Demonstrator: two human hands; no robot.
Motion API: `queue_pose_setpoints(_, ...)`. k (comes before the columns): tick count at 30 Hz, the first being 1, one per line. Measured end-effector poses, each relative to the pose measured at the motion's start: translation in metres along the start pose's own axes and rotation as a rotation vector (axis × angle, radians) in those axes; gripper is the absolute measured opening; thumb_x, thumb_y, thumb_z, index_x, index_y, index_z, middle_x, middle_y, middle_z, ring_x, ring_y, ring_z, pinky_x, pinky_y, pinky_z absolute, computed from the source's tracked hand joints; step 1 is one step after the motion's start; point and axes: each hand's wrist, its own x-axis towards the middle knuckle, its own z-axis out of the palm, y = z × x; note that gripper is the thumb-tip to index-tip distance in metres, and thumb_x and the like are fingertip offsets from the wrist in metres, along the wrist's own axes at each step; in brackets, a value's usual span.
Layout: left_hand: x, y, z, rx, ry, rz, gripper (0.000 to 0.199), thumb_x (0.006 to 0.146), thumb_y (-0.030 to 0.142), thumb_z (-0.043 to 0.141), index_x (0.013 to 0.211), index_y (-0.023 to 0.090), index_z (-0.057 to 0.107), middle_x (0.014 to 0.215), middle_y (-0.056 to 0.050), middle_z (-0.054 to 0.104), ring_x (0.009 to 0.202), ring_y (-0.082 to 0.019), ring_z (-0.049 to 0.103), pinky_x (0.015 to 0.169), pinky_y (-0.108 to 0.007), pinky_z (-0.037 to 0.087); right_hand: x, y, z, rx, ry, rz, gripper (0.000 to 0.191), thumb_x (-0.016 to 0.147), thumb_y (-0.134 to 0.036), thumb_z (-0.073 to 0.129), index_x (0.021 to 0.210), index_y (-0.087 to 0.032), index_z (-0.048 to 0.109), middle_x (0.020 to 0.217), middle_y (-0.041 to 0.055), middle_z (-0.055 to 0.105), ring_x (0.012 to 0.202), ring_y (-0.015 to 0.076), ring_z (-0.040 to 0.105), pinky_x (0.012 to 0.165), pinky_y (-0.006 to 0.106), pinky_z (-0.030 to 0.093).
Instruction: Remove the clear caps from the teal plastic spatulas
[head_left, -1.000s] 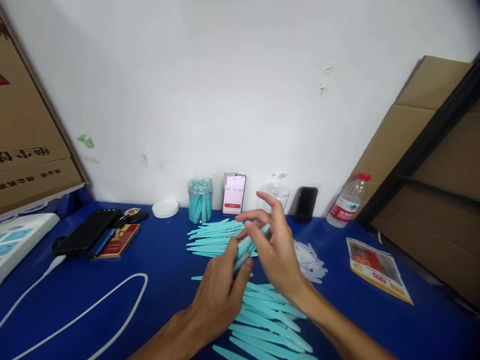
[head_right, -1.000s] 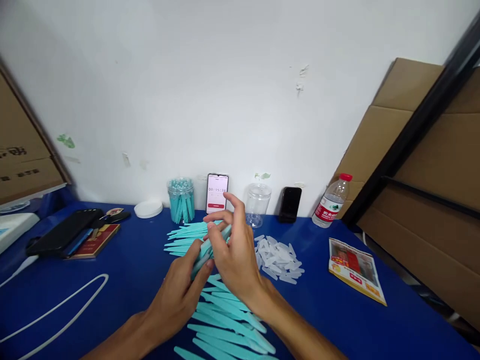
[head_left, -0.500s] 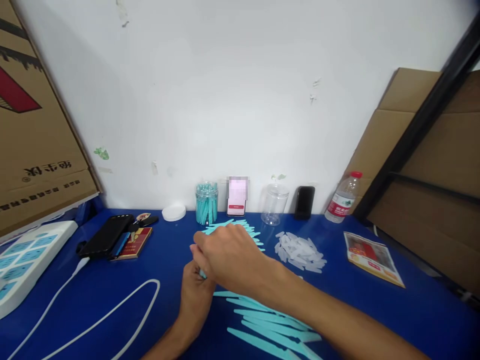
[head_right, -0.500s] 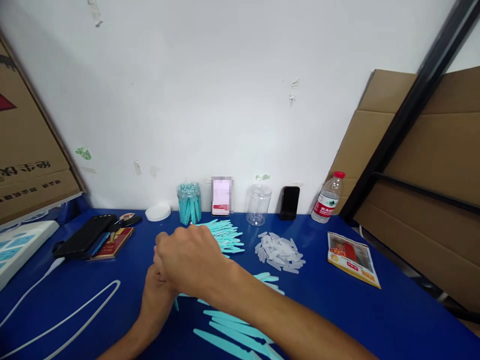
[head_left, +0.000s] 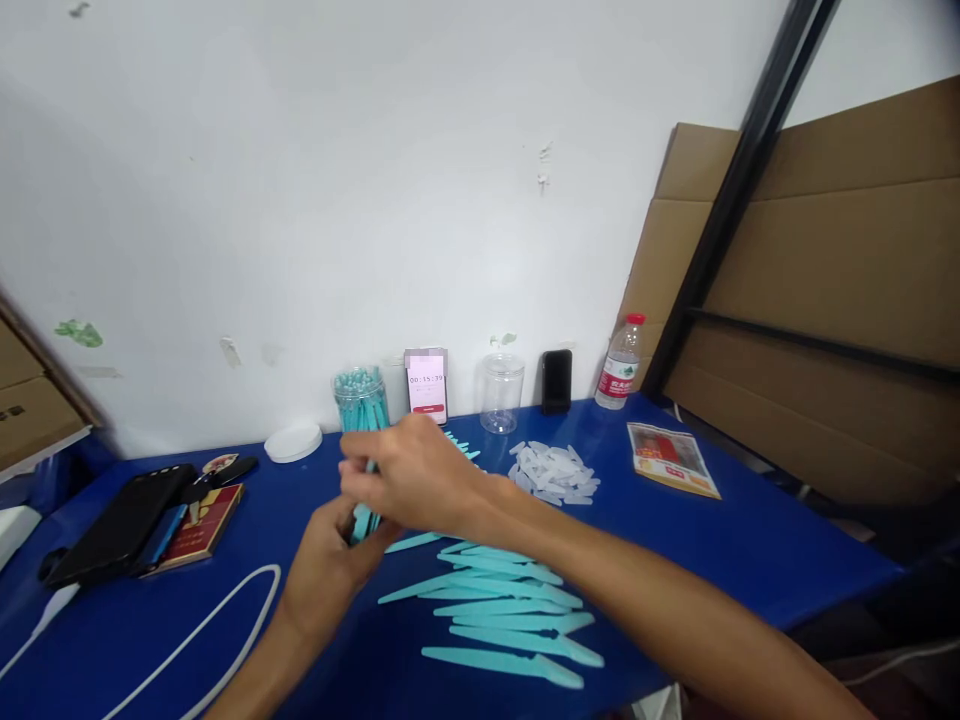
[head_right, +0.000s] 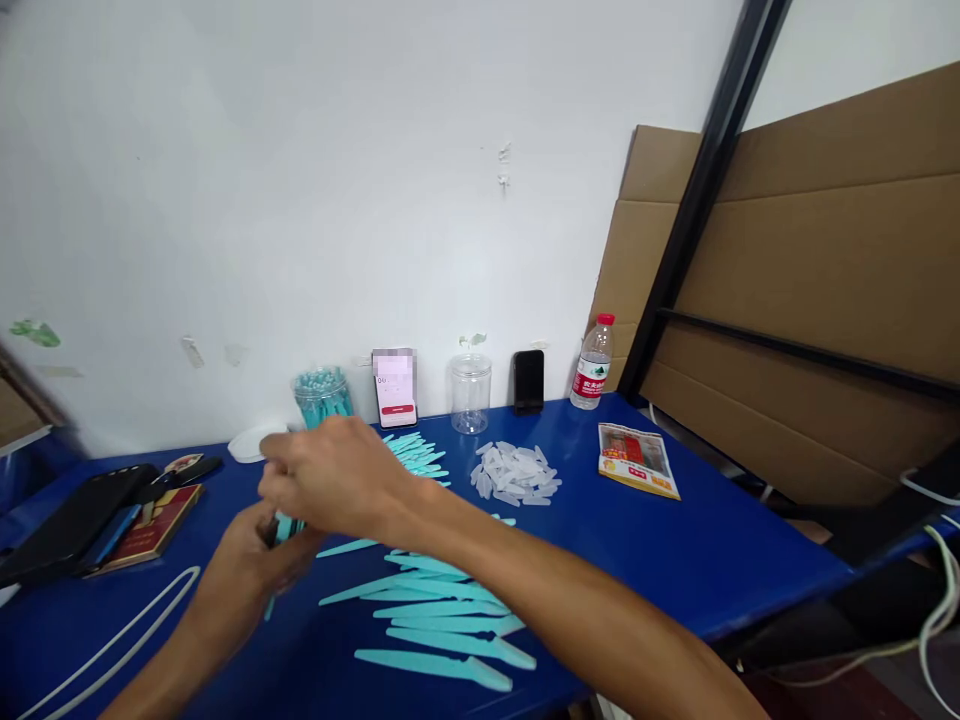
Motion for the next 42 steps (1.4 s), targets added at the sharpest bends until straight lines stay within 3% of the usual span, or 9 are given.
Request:
queue_pose_setpoints(4, 0.009, 0.026, 0.006, 0.07, -0.135, -0.074, 0.041, 0.078, 0.048, 0.061, 0.054, 0.021, 0.041, 0.036, 0.009, 0.038, 0.034, -0.008, 0.034, 0.038, -0.021, 0.027, -0.003, 0.012, -0.031, 0.093, 0.136, 0.118, 0.024, 0.089, -0.022, 0.043, 0.067, -0.018, 0.053, 0.052, -0.0054, 0.042, 0.049, 0.0077, 0.029, 0.051, 0.025, 0.021)
queue_pose_setpoints(8, 0.015, 0.02, 0.023, -0.018, -0.253, -0.112, 0.046, 0.077, 0.051, 0.062, 0.056, 0.023, 0.032, 0.04, 0.012, 0.027, 0.034, -0.005, 0.021, 0.035, -0.019, 0.017, -0.012, 0.02, -0.045, 0.059, 0.115, 0.114, 0.028, 0.092, -0.026, 0.041, 0.069, -0.018, 0.054, 0.052, -0.0046, 0.042, 0.05, 0.0082, 0.029, 0.052, 0.026, 0.021)
queue_pose_setpoints(13, 0.021, -0.001, 0.044, -0.081, -0.233, -0.111, 0.041, 0.077, 0.044, 0.06, 0.055, 0.023, 0.033, 0.042, 0.012, 0.025, 0.039, -0.005, 0.019, 0.038, -0.019, 0.016, -0.028, 0.03, -0.025, 0.015, 0.031, 0.15, 0.037, 0.096, -0.033, 0.038, 0.068, -0.017, 0.055, 0.054, -0.0029, 0.046, 0.05, 0.0089, 0.029, 0.053, 0.026, 0.02)
queue_pose_setpoints(18, 0.029, -0.009, 0.057, -0.038, -0.165, -0.055, 0.019, 0.074, 0.033, 0.059, 0.065, 0.019, 0.048, 0.053, 0.007, 0.045, 0.051, -0.01, 0.038, 0.046, -0.021, 0.029, -0.043, 0.047, -0.003, 0.09, -0.07, 0.159, 0.043, 0.1, -0.041, 0.031, 0.079, -0.018, 0.061, 0.058, -0.0025, 0.05, 0.05, 0.0099, 0.035, 0.053, 0.025, 0.023)
queue_pose_setpoints(22, 0.031, 0.0, 0.063, 0.14, -0.275, -0.152, 0.033, 0.078, 0.041, 0.058, 0.058, 0.02, 0.042, 0.05, 0.008, 0.036, 0.048, -0.009, 0.032, 0.046, -0.022, 0.023, -0.051, 0.064, -0.007, 0.22, 0.065, 0.293, 0.056, 0.102, -0.049, 0.017, 0.094, -0.017, 0.062, 0.064, -0.001, 0.055, 0.055, 0.0106, 0.046, 0.054, 0.024, 0.027)
queue_pose_setpoints(27, 0.025, 0.015, 0.064, 0.13, -0.32, -0.059, 0.018, 0.078, 0.031, 0.059, 0.079, 0.014, 0.064, 0.08, -0.002, 0.067, 0.076, -0.02, 0.058, 0.062, -0.024, 0.04, -0.064, 0.064, 0.002, 0.013, 0.047, 0.236, 0.052, 0.098, -0.047, 0.037, 0.057, -0.016, 0.051, 0.05, -0.0033, 0.042, 0.046, 0.008, 0.029, 0.052, 0.027, 0.017)
queue_pose_setpoints(31, 0.021, 0.02, 0.059, 0.104, -0.419, 0.012, 0.03, 0.08, 0.031, 0.059, 0.105, 0.015, 0.067, 0.102, -0.004, 0.07, 0.094, -0.024, 0.06, 0.082, -0.028, 0.045, -0.075, 0.07, 0.014, 0.083, 0.09, 0.301, 0.051, 0.099, -0.035, 0.035, 0.051, -0.016, 0.04, 0.047, -0.0045, 0.03, 0.045, 0.0075, 0.021, 0.052, 0.028, 0.015)
queue_pose_setpoints(38, 0.025, 0.01, 0.054, 0.183, -0.474, 0.017, 0.03, 0.083, 0.04, 0.058, 0.097, 0.016, 0.07, 0.089, -0.002, 0.069, 0.092, -0.024, 0.06, 0.087, -0.03, 0.044, -0.08, 0.089, 0.016, 0.171, 0.148, 0.352, 0.05, 0.097, -0.036, 0.039, 0.051, -0.017, 0.032, 0.049, -0.0047, 0.023, 0.047, 0.0076, 0.019, 0.051, 0.028, 0.014)
queue_pose_setpoints(42, 0.02, 0.006, 0.062, 0.2, -0.358, 0.062, 0.027, 0.086, 0.039, 0.053, 0.087, 0.018, 0.069, 0.083, -0.004, 0.069, 0.088, -0.024, 0.06, 0.089, -0.031, 0.043, -0.082, 0.078, 0.015, 0.32, 0.244, 0.379, 0.047, 0.098, -0.04, 0.041, 0.056, -0.018, 0.041, 0.052, -0.0043, 0.036, 0.049, 0.0084, 0.032, 0.051, 0.025, 0.022)
